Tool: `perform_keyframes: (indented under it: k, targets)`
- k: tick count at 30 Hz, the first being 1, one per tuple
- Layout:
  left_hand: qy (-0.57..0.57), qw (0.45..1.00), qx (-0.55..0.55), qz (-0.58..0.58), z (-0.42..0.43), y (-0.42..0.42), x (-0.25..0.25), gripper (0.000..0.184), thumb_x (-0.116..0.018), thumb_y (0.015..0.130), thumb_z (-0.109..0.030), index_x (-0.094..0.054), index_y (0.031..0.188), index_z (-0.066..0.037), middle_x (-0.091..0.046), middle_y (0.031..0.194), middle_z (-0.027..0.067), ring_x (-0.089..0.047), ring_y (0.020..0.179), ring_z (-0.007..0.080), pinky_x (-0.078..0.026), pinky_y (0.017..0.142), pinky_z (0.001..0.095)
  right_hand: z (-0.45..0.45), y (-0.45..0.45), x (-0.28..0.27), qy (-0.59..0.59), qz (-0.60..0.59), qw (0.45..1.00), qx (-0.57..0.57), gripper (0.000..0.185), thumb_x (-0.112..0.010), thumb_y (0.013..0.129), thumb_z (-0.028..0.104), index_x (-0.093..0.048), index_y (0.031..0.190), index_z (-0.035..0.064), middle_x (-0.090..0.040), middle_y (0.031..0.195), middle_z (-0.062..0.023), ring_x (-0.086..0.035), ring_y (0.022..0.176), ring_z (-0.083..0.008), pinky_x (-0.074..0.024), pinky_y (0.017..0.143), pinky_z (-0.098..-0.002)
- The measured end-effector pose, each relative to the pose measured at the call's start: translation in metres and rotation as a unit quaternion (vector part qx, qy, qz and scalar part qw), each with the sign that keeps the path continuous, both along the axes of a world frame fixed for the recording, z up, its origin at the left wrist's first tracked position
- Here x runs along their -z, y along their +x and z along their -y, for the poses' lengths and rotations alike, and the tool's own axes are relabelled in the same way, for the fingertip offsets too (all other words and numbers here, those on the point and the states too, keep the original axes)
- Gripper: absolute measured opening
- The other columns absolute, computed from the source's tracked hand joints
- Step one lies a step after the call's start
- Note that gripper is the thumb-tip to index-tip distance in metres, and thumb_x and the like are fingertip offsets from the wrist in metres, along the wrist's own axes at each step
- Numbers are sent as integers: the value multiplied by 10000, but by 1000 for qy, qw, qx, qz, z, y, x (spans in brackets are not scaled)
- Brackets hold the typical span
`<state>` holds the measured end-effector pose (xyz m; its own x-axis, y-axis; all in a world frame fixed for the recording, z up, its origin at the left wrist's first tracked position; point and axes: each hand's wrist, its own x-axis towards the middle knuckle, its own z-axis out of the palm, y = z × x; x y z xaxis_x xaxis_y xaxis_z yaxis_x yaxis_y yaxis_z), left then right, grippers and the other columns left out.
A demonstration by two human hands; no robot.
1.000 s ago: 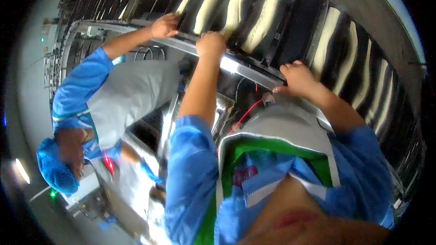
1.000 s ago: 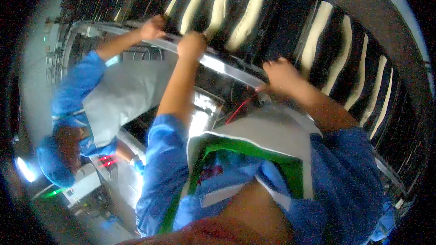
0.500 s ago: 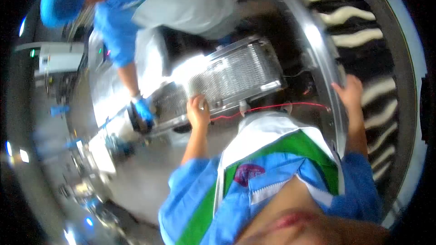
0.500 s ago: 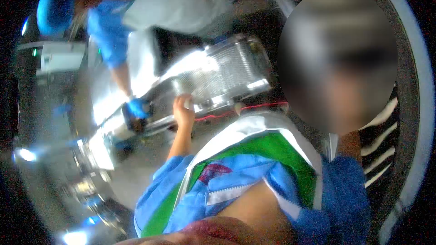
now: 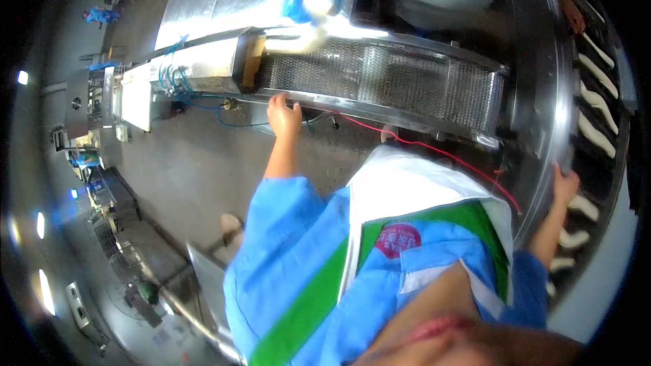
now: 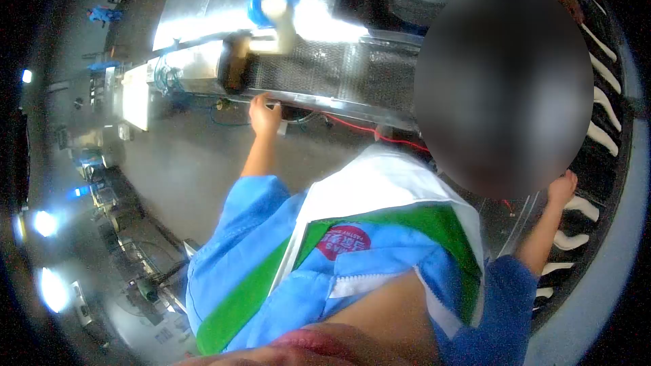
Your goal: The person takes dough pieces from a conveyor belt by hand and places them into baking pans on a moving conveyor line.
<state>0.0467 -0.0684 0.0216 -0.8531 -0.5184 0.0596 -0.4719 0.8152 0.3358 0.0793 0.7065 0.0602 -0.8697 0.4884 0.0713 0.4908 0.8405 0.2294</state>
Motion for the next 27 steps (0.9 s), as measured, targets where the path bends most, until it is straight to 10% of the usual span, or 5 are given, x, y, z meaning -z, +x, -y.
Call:
perform_keyframes:
  k: [5, 14, 20, 23, 27]
  targets:
    - [-41, 998, 30, -28, 27, -33, -7, 441, -689, 689, -159, -597, 1111, -69, -541, 1217, 170, -506, 1101, 361, -414, 952, 425, 10, -21, -13, -30, 112, 990, 77, 819, -559, 773, 653, -575, 1126, -87, -522, 1252, -242, -416, 1247, -360, -342, 1036, -418]
    - [48, 988, 60, 131, 89, -89, 11, 531, -696, 763, -182, -517, 1250, -66, -517, 1295, 127, -484, 1205, 269, -395, 1014, 386, 113, 24, -42, 28, -55, 996, 61, 672, -647, 769, 522, -514, 1283, 110, -464, 1338, -180, -404, 1262, -365, -321, 1032, -509]
    - [-180, 962, 169, 116, 100, -128, 23, 387, -421, 950, -247, -490, 1291, -76, -413, 1383, 186, -418, 1255, 343, -340, 1059, 433, 119, 106, -43, -76, -134, 969, 191, 682, -600, 794, 569, -474, 1321, 155, -303, 1457, -153, -268, 1356, -341, -179, 1057, -631]
    - [-90, 983, 155, 41, 112, -143, 36, 393, -376, 968, -273, -486, 1298, -88, -415, 1380, 187, -422, 1245, 353, -350, 1043, 452, 102, 164, -28, -93, -166, 957, 220, 665, -580, 816, 572, -473, 1323, 155, -294, 1470, -134, -277, 1355, -326, -188, 1066, -601]
    - [-259, 928, 215, 161, 108, -147, 32, 421, -334, 982, -294, -450, 1330, -88, -406, 1387, 189, -420, 1244, 349, -362, 1033, 449, 104, 222, -12, -47, -116, 942, 311, 664, -560, 839, 562, -448, 1351, 155, -339, 1442, -152, -333, 1327, -316, -278, 1049, -542]
